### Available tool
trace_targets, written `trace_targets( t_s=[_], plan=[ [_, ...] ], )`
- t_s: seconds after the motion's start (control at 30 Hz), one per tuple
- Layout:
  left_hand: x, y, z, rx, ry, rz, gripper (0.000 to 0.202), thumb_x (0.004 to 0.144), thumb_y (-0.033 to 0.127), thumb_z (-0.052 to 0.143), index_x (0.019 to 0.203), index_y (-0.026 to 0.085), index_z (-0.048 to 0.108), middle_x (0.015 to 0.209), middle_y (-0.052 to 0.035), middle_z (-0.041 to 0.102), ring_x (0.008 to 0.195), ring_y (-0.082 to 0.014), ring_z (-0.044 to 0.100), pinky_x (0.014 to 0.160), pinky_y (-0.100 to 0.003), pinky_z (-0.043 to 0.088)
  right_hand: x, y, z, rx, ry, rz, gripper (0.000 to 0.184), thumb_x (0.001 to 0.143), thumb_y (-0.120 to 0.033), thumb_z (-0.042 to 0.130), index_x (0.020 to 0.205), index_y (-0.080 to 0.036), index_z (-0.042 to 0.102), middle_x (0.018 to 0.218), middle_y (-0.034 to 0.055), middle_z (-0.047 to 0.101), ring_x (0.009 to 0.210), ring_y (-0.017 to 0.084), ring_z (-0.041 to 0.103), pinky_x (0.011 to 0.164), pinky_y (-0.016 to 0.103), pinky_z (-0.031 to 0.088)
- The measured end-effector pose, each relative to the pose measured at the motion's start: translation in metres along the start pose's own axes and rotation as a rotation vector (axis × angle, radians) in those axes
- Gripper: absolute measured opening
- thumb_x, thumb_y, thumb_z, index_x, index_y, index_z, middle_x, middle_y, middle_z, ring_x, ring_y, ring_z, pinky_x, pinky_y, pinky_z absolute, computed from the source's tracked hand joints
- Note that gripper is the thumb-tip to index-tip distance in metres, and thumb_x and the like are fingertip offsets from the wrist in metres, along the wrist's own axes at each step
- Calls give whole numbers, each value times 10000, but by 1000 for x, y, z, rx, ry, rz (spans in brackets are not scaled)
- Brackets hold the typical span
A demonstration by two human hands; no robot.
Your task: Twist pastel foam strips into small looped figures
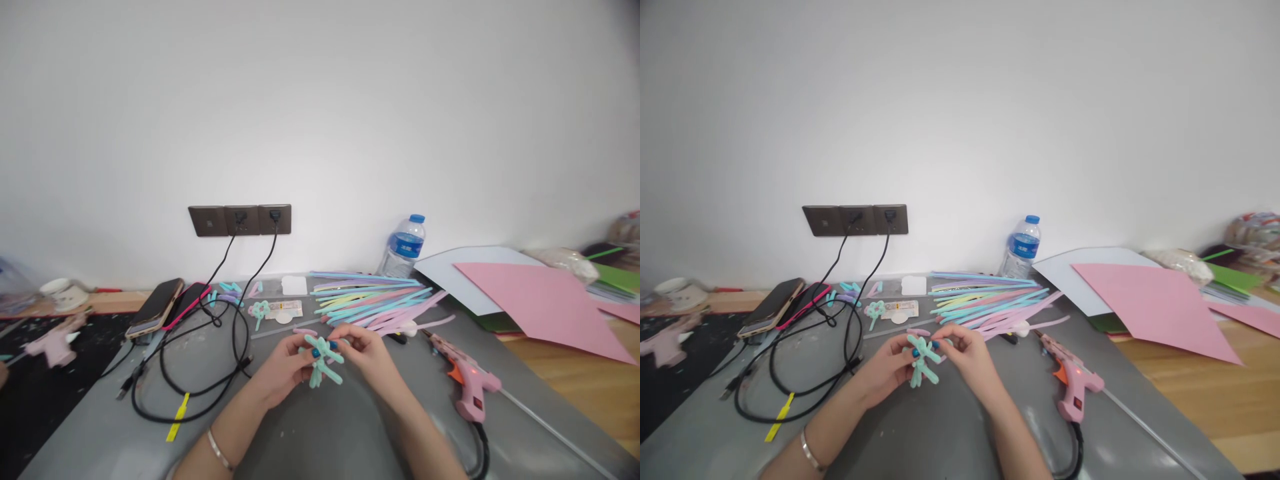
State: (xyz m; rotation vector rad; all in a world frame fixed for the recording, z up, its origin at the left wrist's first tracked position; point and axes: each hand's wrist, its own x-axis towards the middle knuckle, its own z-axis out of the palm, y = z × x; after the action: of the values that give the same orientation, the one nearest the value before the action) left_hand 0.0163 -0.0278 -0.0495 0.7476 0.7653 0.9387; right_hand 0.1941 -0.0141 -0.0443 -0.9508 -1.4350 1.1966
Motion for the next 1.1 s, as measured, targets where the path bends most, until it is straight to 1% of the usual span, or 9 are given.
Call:
trace_targets(
  t_s=[0.13, 0.27, 0.43, 0.53, 0.63, 0.73, 0.83, 0.93, 1.1],
  plan=[
    [-3, 2, 3, 183, -59, 38, 274, 637, 361, 805, 790, 152, 716, 668, -12, 587, 559, -101, 519, 531, -212, 409, 7, -8, -12, -42, -21, 3, 160, 723, -351, 702, 744, -193, 690, 640, 9, 636, 549, 143, 549, 504, 245, 450],
    [-4, 3, 4, 437, -146, 86, 237, 704, 361, 739, 737, 127, 715, 641, -12, 570, 568, -101, 486, 543, -203, 381, 11, -14, -7, -79, -93, -5, 111, 707, -291, 696, 715, -189, 652, 660, -1, 615, 549, 130, 534, 487, 226, 422],
    [-3, 1, 3, 601, -46, 83, 260, 739, 376, 665, 758, 117, 680, 616, 20, 508, 493, -78, 420, 470, -195, 332, 10, -22, 5, -245, -36, -27, 35, 705, -199, 642, 714, -196, 608, 532, -45, 530, 472, 119, 479, 453, 216, 373],
    [0, 0, 3, 553, 47, 99, 264, 716, 387, 662, 693, 126, 626, 579, 45, 454, 466, -72, 392, 440, -191, 303, 4, -29, 11, -430, 29, -76, 39, 738, -174, 615, 731, -201, 641, 609, -10, 629, 547, 145, 547, 526, 239, 420],
    [3, -3, 1, 450, 139, 106, 266, 685, 392, 682, 727, 138, 613, 575, 58, 436, 449, -62, 379, 432, -182, 283, -2, -33, 18, -540, 76, -179, 93, 786, -178, 585, 743, -217, 658, 696, 7, 680, 595, 158, 579, 582, 257, 445],
    [6, -6, -2, 365, 207, 123, 299, 677, 416, 696, 768, 143, 616, 561, 65, 428, 433, -53, 356, 419, -172, 257, -6, -33, 25, -546, 120, -280, 101, 803, -181, 574, 759, -223, 654, 726, 16, 676, 622, 165, 594, 605, 264, 462],
    [7, -6, -4, 281, 267, 179, 303, 666, 421, 716, 733, 141, 621, 590, 50, 469, 464, -55, 393, 433, -164, 288, -8, -28, 30, -503, 128, -277, 103, 796, -164, 567, 757, -217, 646, 705, 17, 654, 605, 161, 585, 590, 262, 463],
    [6, -3, -1, 164, 279, 223, 296, 649, 406, 745, 736, 140, 651, 644, 29, 538, 519, -63, 453, 481, -162, 351, -10, -21, 32, -452, 128, -241, 96, 783, -162, 569, 742, -206, 643, 686, 18, 637, 600, 161, 570, 572, 258, 451],
    [3, 1, 7, -6, 212, 235, 278, 606, 353, 802, 753, 148, 685, 695, 4, 626, 585, -84, 534, 549, -168, 410, -15, -15, 31, -355, 191, -177, 82, 786, -201, 593, 734, -196, 656, 676, 18, 635, 596, 159, 542, 570, 257, 428]
  ],
)
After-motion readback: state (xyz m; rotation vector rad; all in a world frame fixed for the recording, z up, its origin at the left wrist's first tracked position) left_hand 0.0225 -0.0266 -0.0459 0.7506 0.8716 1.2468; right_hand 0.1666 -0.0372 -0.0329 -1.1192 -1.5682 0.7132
